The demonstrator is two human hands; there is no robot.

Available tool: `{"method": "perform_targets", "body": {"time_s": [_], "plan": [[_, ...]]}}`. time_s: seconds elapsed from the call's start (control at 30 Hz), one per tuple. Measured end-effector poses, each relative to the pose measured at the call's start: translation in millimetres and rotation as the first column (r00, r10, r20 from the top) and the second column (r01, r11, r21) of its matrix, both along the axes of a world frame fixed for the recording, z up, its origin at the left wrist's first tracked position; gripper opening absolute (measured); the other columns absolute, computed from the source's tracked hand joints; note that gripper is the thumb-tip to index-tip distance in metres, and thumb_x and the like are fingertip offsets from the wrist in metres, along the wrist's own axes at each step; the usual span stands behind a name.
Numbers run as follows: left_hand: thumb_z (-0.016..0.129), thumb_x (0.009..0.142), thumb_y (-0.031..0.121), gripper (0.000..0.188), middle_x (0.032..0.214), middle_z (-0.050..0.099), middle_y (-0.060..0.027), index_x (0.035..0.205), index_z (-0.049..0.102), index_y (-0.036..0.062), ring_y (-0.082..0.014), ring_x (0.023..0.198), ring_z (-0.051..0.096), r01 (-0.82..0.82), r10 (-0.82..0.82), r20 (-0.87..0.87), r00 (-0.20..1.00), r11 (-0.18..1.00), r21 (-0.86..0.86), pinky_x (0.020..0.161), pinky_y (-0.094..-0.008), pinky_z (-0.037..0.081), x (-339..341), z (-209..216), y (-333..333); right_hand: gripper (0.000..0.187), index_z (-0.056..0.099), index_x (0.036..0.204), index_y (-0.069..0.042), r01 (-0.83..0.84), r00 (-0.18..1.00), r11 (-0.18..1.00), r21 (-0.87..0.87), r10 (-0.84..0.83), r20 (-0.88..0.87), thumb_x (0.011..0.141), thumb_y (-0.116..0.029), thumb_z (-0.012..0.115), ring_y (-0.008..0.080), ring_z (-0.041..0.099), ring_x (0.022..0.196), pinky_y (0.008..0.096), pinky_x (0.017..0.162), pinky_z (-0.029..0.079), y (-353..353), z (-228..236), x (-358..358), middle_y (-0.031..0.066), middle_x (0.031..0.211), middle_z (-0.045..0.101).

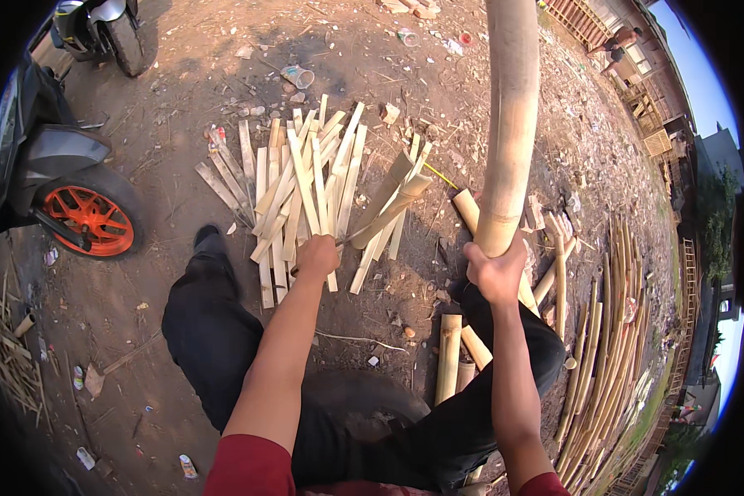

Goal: The person uses a machete to split bamboo stalks into thin strips and shaves the inner edges of the strips while sitting on a tire.

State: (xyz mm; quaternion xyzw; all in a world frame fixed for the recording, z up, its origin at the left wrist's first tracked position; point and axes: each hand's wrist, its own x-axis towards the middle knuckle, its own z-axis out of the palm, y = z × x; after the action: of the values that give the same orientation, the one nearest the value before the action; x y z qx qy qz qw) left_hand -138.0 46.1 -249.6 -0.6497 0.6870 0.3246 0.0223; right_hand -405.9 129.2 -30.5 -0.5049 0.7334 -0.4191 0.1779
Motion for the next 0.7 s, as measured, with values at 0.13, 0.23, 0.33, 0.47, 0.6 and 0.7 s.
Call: {"method": "perform_targets", "body": {"time_s": [0.13, 0.23, 0.33, 0.47, 0.6, 0.7], "plan": [[0.072, 0.084, 0.013, 0.025, 0.11, 0.075, -0.0199, 0.108, 0.078, 0.0073, -0.0383, 0.104, 0.073, -0.02, 0.02, -0.012, 1.0, 0.999, 0.037, 0.09, -0.0484, 0.059, 5.1, 4.4, -3.1, 0.024, 0.066, 0.099, 0.001, 0.054, 0.99, 0.946, -0.32, -0.008, 0.143, 0.077, -0.004, 0.075, 0.0146, 0.065, 0.071, 0.0306, 0.067, 0.053, -18.7, 21.3, 14.6, 0.006, 0.085, 0.069], [0.072, 0.084, 0.015, 0.025, 0.108, 0.075, -0.0202, 0.107, 0.078, 0.0071, -0.0378, 0.104, 0.073, -0.005, 0.006, -0.013, 1.0, 0.999, 0.035, 0.09, -0.0488, 0.059, 8.8, 1.3, 0.8, 0.031, 0.063, 0.102, 0.001, 0.101, 0.957, 0.982, -0.157, -0.053, 0.285, 0.075, -0.004, 0.077, 0.0159, 0.066, 0.074, 0.0333, 0.071, 0.055, 13.4, -68.6, 43.3, 0.0071, 0.088, 0.067], [0.072, 0.086, 0.013, 0.022, 0.112, 0.076, -0.0162, 0.106, 0.079, 0.0089, -0.0356, 0.106, 0.074, 0.041, -0.042, 0.011, 0.999, 0.996, 0.081, 0.092, -0.0455, 0.06, -5.3, 1.9, -6.1, 0.051, 0.068, 0.109, 0.005, 0.027, 0.998, 0.866, 0.5, -0.048, 0.03, 0.066, -0.019, 0.08, 0.0311, 0.075, 0.091, 0.0424, 0.083, 0.057, 75.2, -195.7, 27.4, 0.0208, 0.098, 0.075], [0.073, 0.086, 0.014, 0.021, 0.113, 0.077, -0.0139, 0.106, 0.08, 0.0108, -0.0323, 0.107, 0.074, 0.024, -0.027, 0.071, 0.997, 0.999, 0.034, 0.093, -0.0446, 0.06, -6.0, -18.0, -19.0, 0.045, 0.073, 0.1, 0.006, 0.017, 0.999, 0.744, 0.668, 0.006, -0.033, 0.065, -0.022, 0.08, 0.0298, 0.076, 0.088, 0.0413, 0.082, 0.058, 63.5, -196.3, 19.4, 0.0201, 0.093, 0.076], [0.074, 0.083, 0.016, 0.022, 0.107, 0.077, -0.0171, 0.103, 0.079, 0.0077, -0.0351, 0.102, 0.075, -0.001, 0.001, 0.004, 1.0, 1.0, -0.029, 0.09, -0.046, 0.061, -30.6, -30.3, -14.3, 0.043, 0.068, 0.101, 0.006, 0.036, 0.999, 0.934, 0.356, -0.044, 0.014, 0.069, -0.021, 0.079, 0.0268, 0.074, 0.083, 0.0392, 0.08, 0.057, 22.6, -124.5, -20.4, 0.0172, 0.09, 0.075], [0.07, 0.083, 0.014, 0.023, 0.106, 0.077, -0.0178, 0.103, 0.079, 0.008, -0.0369, 0.101, 0.075, -0.043, 0.042, -0.004, 0.999, 0.999, -0.029, 0.088, -0.0472, 0.061, -15.9, -37.9, -10.8, 0.029, 0.064, 0.102, 0.003, -0.087, 0.969, 0.996, 0.014, 0.081, 0.232, 0.076, -0.007, 0.073, 0.0156, 0.067, 0.076, 0.0325, 0.07, 0.054, -21.0, -19.7, -6.2, 0.0075, 0.086, 0.069]]}}
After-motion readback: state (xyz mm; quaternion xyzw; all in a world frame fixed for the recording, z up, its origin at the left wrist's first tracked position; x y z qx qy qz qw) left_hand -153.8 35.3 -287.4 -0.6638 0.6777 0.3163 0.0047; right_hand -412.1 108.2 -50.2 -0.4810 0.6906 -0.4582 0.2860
